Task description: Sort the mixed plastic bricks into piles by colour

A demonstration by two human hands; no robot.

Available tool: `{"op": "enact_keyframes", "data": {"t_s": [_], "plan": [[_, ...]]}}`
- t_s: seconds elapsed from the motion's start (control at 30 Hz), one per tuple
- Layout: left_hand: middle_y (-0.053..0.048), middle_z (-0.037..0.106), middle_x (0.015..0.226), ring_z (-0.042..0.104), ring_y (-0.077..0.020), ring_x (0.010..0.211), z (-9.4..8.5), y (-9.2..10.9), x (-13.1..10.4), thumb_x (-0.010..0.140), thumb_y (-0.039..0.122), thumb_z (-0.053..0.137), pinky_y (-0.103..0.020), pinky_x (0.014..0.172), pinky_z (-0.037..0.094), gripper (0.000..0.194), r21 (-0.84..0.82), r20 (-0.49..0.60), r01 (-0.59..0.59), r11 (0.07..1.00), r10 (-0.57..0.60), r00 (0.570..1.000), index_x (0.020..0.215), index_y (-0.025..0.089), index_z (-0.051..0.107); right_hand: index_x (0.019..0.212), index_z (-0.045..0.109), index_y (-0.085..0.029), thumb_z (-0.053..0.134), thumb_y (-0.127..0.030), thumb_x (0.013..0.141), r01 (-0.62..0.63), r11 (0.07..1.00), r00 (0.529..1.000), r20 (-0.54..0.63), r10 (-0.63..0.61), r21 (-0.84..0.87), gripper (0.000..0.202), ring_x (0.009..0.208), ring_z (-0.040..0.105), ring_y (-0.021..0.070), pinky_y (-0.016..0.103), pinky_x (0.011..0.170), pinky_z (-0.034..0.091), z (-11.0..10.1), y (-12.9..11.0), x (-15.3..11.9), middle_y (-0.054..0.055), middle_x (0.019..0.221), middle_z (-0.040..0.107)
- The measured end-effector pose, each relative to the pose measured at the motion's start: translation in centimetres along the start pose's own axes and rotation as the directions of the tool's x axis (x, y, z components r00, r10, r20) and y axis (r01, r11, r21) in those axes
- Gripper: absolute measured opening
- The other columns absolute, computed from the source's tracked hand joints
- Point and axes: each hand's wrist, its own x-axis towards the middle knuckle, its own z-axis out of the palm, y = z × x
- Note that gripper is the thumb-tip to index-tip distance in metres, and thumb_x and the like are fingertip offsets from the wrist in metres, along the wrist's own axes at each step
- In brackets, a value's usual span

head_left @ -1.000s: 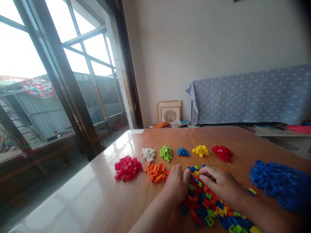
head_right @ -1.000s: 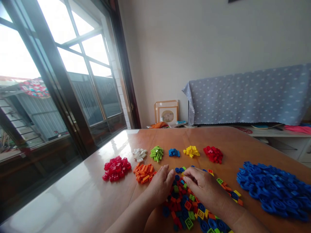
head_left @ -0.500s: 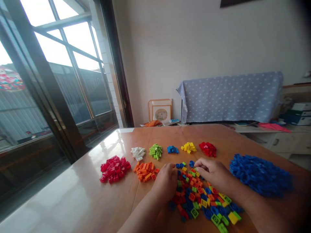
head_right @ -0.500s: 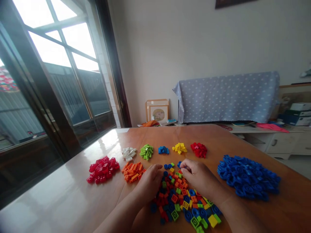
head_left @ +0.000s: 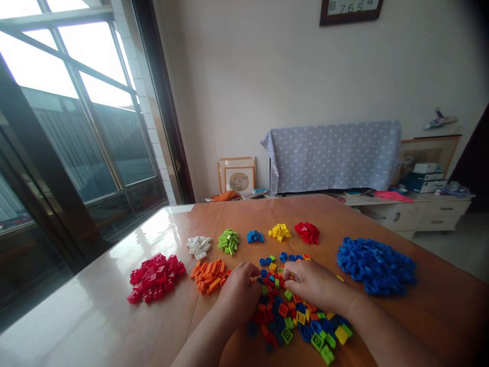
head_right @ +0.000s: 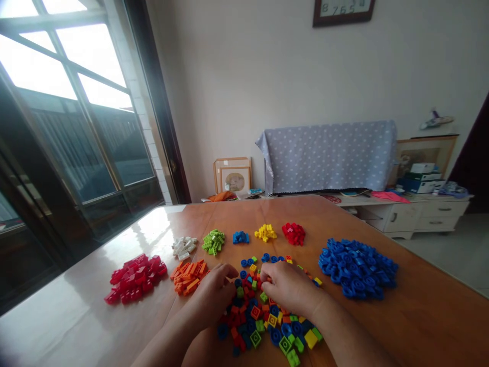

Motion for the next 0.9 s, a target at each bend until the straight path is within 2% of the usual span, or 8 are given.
{"op": "enact_keyframes", "data": {"t_s": [0.1, 0.17, 0.33, 0.4, 0.57, 0.73, 0.9], "plan": [[-0.004, 0.064, 0.099, 0.06, -0.0177, 0.09, -0.2, 0.3, -0.3, 0.074, 0.014, 0.051, -0.025, 0.076, 0.043, 0.027, 0.0, 0.053, -0.027, 1.0, 0.026, 0.998, 0.097, 0.021, 0.064, 0.077, 0.066, -0.022, 0.057, -0.024, 0.08, -0.078, 0.995, 0.997, 0.011, 0.079, -0.062, 0.01, 0.065, 0.054, 0.014, 0.025, 0.056, 0.023, -1.0, 0.2, -0.1, -0.001, 0.069, 0.064], [-0.003, 0.062, 0.101, 0.059, -0.0175, 0.091, -0.1, 0.4, -0.4, 0.074, 0.016, 0.054, -0.025, 0.076, 0.043, 0.027, 0.006, 0.075, -0.07, 0.998, 0.07, 0.995, 0.098, 0.022, 0.064, 0.081, 0.067, -0.022, 0.056, -0.023, 0.079, -0.082, 0.995, 0.997, 0.003, 0.083, -0.052, 0.011, 0.065, 0.053, 0.0139, 0.025, 0.056, 0.023, -1.1, 0.0, -0.2, -0.002, 0.068, 0.063], [-0.003, 0.06, 0.102, 0.057, -0.0195, 0.097, 0.5, 0.2, -0.4, 0.073, 0.018, 0.059, -0.025, 0.08, 0.043, 0.023, 0.048, 0.071, -0.159, 0.986, 0.156, 0.985, 0.094, 0.023, 0.065, 0.086, 0.07, -0.024, 0.054, -0.022, 0.081, 0.114, 0.99, 0.991, 0.059, -0.119, 0.084, 0.017, 0.075, 0.059, 0.0153, 0.024, 0.062, 0.029, 0.7, -1.3, -0.3, -0.001, 0.076, 0.069], [-0.004, 0.059, 0.099, 0.057, -0.0189, 0.094, 0.7, 0.1, -0.2, 0.075, 0.018, 0.056, -0.026, 0.079, 0.042, 0.018, 0.056, 0.062, -0.162, 0.985, 0.159, 0.985, 0.091, 0.022, 0.065, 0.084, 0.07, -0.024, 0.055, -0.021, 0.08, 0.143, 0.987, 0.986, 0.074, -0.148, 0.077, 0.016, 0.076, 0.061, 0.0156, 0.024, 0.063, 0.029, 1.4, -1.5, -0.2, -0.001, 0.078, 0.07], [-0.004, 0.062, 0.095, 0.057, -0.0182, 0.09, 0.9, -0.1, 0.0, 0.078, 0.014, 0.05, -0.026, 0.076, 0.042, 0.02, 0.026, 0.031, -0.146, 0.989, 0.145, 0.989, 0.093, 0.02, 0.062, 0.08, 0.07, -0.024, 0.056, -0.022, 0.078, 0.063, 0.998, 0.998, 0.033, -0.062, -0.031, 0.014, 0.076, 0.062, 0.0167, 0.026, 0.062, 0.027, 1.4, -0.4, -0.1, 0.0, 0.076, 0.071], [-0.004, 0.066, 0.099, 0.059, -0.0184, 0.093, 0.9, 0.4, 0.0, 0.075, 0.01, 0.052, -0.027, 0.08, 0.042, 0.031, -0.05, 0.06, -0.149, 0.988, 0.152, 0.987, 0.102, 0.02, 0.063, 0.081, 0.07, -0.025, 0.057, -0.023, 0.077, -0.019, 0.997, 1.0, -0.023, 0.017, -0.076, 0.014, 0.076, 0.062, 0.0175, 0.026, 0.061, 0.026, 0.6, -0.2, -0.1, 0.0, 0.077, 0.073], [-0.003, 0.065, 0.095, 0.059, -0.0176, 0.09, 1.0, 0.7, 0.0, 0.075, 0.011, 0.052, -0.025, 0.078, 0.042, 0.026, -0.093, 0.076, -0.195, 0.976, 0.202, 0.977, 0.095, 0.021, 0.066, 0.091, 0.072, -0.028, 0.06, -0.033, 0.081, 0.108, 0.994, 0.994, 0.02, -0.108, 0.019, 0.016, 0.081, 0.065, 0.0185, 0.026, 0.064, 0.029, 1.4, -1.1, -0.2, -0.001, 0.083, 0.074]]}}
